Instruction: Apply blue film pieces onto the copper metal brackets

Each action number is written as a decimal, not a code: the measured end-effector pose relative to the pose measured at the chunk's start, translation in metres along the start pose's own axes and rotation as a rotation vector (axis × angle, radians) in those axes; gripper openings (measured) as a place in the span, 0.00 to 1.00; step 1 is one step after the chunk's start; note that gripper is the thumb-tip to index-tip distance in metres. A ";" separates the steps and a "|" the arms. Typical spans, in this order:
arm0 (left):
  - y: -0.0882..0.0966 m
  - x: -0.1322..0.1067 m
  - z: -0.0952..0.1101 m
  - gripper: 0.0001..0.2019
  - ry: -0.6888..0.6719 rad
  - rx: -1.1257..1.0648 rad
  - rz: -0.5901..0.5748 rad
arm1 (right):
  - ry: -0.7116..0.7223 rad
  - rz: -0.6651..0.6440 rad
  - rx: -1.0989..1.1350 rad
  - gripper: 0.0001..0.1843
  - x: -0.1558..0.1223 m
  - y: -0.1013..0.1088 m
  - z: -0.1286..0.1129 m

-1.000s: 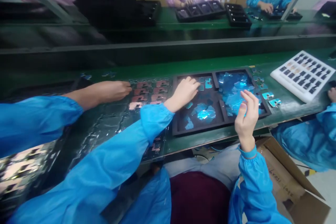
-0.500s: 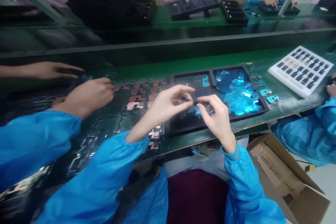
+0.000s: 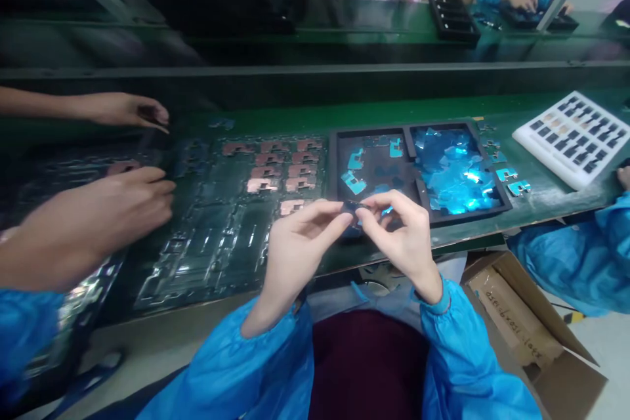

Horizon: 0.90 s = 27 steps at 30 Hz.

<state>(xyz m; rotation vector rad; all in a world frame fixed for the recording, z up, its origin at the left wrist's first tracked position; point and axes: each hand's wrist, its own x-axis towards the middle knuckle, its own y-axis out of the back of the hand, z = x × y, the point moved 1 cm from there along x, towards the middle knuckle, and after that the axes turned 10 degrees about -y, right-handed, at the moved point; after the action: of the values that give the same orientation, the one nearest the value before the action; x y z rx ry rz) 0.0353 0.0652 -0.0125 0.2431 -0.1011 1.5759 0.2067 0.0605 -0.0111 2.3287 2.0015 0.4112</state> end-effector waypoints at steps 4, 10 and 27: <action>0.006 -0.002 0.004 0.11 0.020 -0.078 -0.100 | -0.009 0.047 0.077 0.04 -0.004 -0.005 0.004; 0.012 -0.010 -0.002 0.16 0.201 -0.235 -0.154 | -0.049 0.115 0.090 0.17 -0.004 -0.009 0.014; 0.012 -0.019 -0.017 0.12 0.168 -0.337 -0.031 | 0.578 0.234 -0.497 0.15 -0.015 -0.002 -0.003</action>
<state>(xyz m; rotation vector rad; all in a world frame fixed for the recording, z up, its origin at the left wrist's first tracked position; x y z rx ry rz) 0.0219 0.0500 -0.0324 -0.1505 -0.2284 1.5155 0.2017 0.0458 -0.0116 2.2655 1.5147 1.5427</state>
